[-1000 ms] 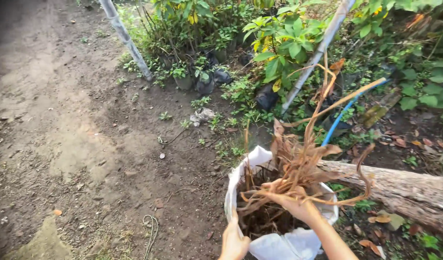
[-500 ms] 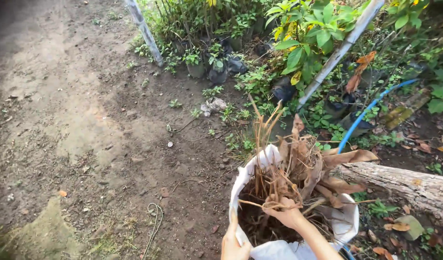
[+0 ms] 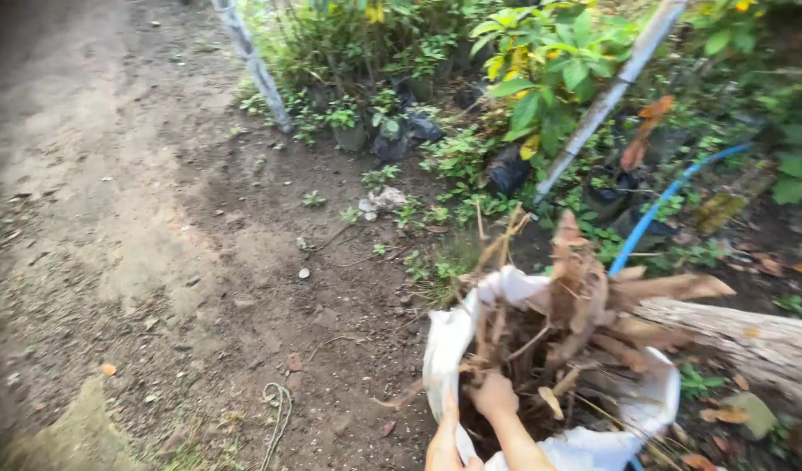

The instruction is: Gathering dried sticks, roots, and garden debris and placing them into a collection bag.

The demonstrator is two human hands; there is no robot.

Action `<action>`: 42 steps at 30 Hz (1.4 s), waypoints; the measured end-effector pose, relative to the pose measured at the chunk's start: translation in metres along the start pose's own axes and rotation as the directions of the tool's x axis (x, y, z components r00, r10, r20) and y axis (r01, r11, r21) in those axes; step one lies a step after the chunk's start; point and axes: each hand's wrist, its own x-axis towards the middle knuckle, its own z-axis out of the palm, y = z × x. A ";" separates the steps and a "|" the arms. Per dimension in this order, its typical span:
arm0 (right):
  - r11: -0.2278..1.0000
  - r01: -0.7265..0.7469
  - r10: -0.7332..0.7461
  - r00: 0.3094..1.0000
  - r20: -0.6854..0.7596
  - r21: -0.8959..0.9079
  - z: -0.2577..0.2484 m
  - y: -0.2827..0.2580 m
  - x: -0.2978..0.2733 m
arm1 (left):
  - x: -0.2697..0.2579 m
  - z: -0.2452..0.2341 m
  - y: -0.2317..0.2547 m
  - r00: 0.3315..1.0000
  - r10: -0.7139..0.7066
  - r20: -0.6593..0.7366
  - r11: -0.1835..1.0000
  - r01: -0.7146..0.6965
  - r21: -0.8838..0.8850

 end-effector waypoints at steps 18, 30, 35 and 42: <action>0.890 0.348 -0.339 0.937 0.083 -0.293 -0.246 0.118 -0.170 | 0.075 0.054 0.093 0.867 -0.487 0.105 0.839 0.430 0.334; 0.927 0.371 -0.356 0.916 -0.186 0.055 -0.237 0.109 -0.212 | 0.044 0.049 0.209 0.986 -0.154 -0.066 0.674 0.154 0.723; 0.958 0.287 -0.273 0.909 -0.315 -0.002 -0.284 0.132 -0.260 | 0.028 0.108 0.228 0.995 0.019 0.099 0.753 -0.079 0.653; 0.997 0.010 0.023 0.896 -0.443 0.072 -0.337 0.265 -0.374 | -0.058 0.223 0.275 0.901 0.061 0.430 0.774 -0.314 0.549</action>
